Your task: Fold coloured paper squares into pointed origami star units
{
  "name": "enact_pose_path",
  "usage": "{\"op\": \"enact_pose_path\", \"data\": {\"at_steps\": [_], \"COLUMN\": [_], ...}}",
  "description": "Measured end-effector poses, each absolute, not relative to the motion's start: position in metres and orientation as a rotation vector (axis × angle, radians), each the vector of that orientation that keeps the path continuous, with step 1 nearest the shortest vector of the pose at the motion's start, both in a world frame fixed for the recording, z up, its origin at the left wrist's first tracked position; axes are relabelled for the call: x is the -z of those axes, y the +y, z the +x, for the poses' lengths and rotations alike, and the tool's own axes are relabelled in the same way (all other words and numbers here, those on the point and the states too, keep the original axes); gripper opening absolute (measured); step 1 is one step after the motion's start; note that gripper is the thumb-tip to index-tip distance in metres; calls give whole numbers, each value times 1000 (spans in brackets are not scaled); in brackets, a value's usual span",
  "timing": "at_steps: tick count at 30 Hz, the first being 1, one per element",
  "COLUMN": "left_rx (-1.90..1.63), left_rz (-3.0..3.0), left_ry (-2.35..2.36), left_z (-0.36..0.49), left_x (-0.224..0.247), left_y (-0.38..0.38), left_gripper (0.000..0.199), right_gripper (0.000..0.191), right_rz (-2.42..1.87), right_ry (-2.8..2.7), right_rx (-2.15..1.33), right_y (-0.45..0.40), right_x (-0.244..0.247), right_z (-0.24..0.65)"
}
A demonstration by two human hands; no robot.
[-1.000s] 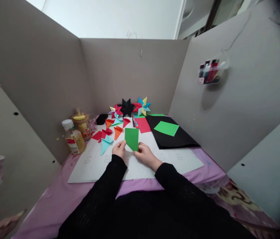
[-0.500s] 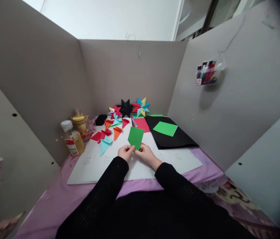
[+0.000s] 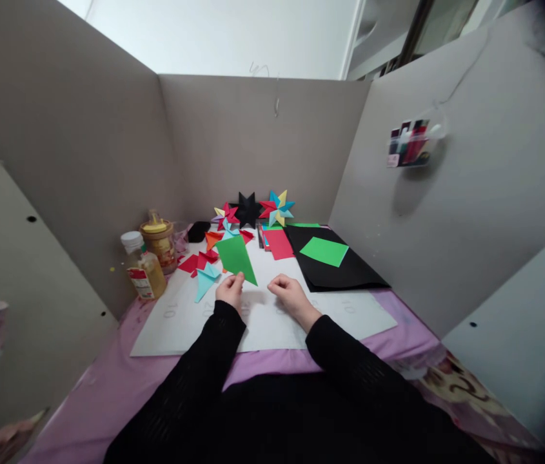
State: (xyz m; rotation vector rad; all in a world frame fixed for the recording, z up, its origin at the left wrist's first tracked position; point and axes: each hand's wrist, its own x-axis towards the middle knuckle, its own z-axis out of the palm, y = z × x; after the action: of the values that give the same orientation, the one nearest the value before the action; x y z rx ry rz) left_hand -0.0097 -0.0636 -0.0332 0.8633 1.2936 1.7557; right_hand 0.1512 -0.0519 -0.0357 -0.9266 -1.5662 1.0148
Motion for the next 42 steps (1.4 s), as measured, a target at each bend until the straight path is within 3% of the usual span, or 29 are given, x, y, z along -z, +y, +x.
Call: {"op": "enact_pose_path", "data": {"at_steps": [6, 13, 22, 27, 32, 42], "left_rx": [-1522, -1514, -1391, -1328, -1264, -993], "left_rz": [1005, 951, 968, 1055, 1006, 1149], "left_ry": [1277, 1340, 1437, 1388, 1247, 1385], "left_z": [1, -4, -3, -4, -5, -25], "left_x": [34, 37, 30, 12, -7, -10], "left_y": [-71, -71, -79, -81, -60, 6], "left_gripper": [40, 41, 37, 36, 33, 32], "right_gripper": [25, 23, 23, 9, 14, 26], "right_rz": [-921, -985, -1110, -1146, -1056, -958], "right_ry": [-1602, -1646, -1870, -1915, -1754, -1440], "right_rx": [-1085, -1052, -711, -984, -1398, -1654], "right_y": [-57, -63, -70, -68, -41, 15], "right_x": [31, 31, 32, -2, -35, 0], "right_z": [144, 146, 140, 143, 142, 137]}}
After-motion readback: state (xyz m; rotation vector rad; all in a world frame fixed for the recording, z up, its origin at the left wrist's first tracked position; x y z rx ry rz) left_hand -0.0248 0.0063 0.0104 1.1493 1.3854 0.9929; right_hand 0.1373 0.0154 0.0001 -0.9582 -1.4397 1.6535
